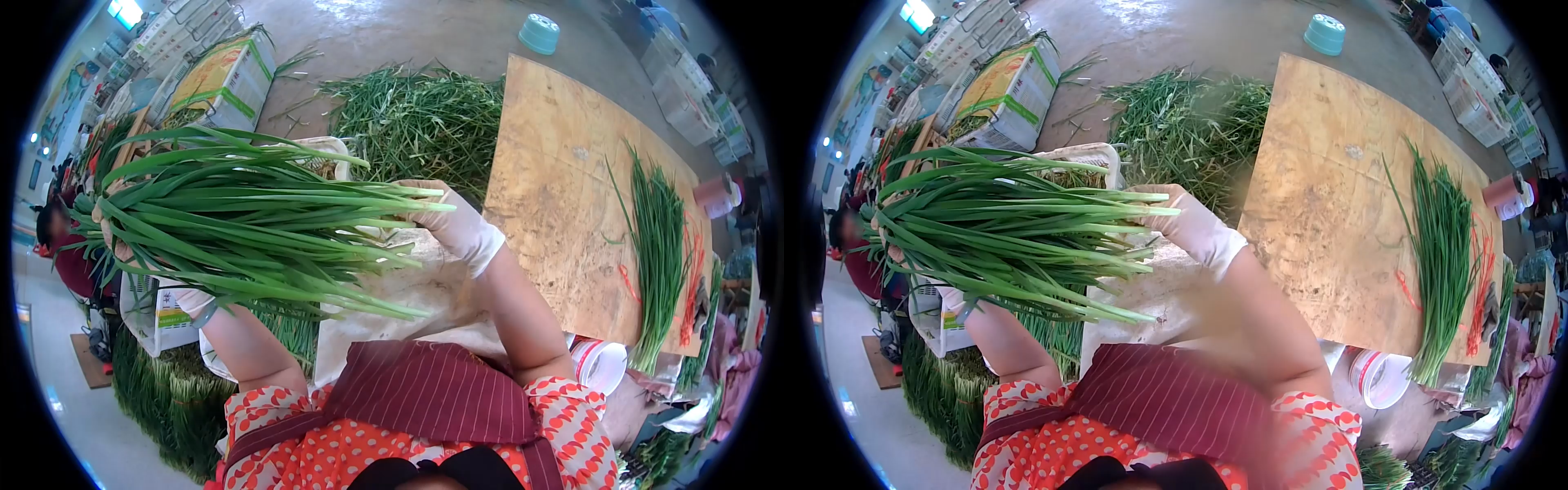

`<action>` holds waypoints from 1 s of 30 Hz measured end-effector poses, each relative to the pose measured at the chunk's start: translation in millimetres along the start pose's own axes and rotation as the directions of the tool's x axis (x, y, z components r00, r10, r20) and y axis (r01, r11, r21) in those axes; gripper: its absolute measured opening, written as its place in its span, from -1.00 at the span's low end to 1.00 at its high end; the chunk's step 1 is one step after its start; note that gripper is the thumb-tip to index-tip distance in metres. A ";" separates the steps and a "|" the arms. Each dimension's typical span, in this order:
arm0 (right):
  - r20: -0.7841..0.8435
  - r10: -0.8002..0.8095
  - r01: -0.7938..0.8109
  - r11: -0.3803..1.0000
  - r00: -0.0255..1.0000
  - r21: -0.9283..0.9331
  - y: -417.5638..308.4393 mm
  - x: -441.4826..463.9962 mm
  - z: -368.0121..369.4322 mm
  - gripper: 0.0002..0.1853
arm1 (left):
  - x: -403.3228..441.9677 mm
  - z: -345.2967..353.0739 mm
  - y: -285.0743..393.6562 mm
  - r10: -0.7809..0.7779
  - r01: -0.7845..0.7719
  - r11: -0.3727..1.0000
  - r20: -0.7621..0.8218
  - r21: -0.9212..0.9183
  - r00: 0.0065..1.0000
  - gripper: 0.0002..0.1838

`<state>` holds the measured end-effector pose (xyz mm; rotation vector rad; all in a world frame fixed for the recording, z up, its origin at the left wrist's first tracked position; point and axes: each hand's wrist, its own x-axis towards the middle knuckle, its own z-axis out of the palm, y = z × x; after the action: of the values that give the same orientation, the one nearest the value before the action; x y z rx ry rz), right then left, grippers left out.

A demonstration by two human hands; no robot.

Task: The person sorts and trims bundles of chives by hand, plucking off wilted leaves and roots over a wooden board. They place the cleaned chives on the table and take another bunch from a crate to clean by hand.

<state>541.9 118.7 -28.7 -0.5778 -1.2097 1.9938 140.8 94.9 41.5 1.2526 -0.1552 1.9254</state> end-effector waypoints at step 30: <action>-0.051 0.052 -0.041 0.977 0.997 0.208 15.5 14.8 9.0 -0.63 | -26.9 3.4 -1.9 -0.216 0.201 0.975 -0.193 -0.092 0.957 -0.50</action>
<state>520.9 120.4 -38.5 -0.5573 -0.9479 2.0969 149.2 79.4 20.9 0.9780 0.0133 1.8328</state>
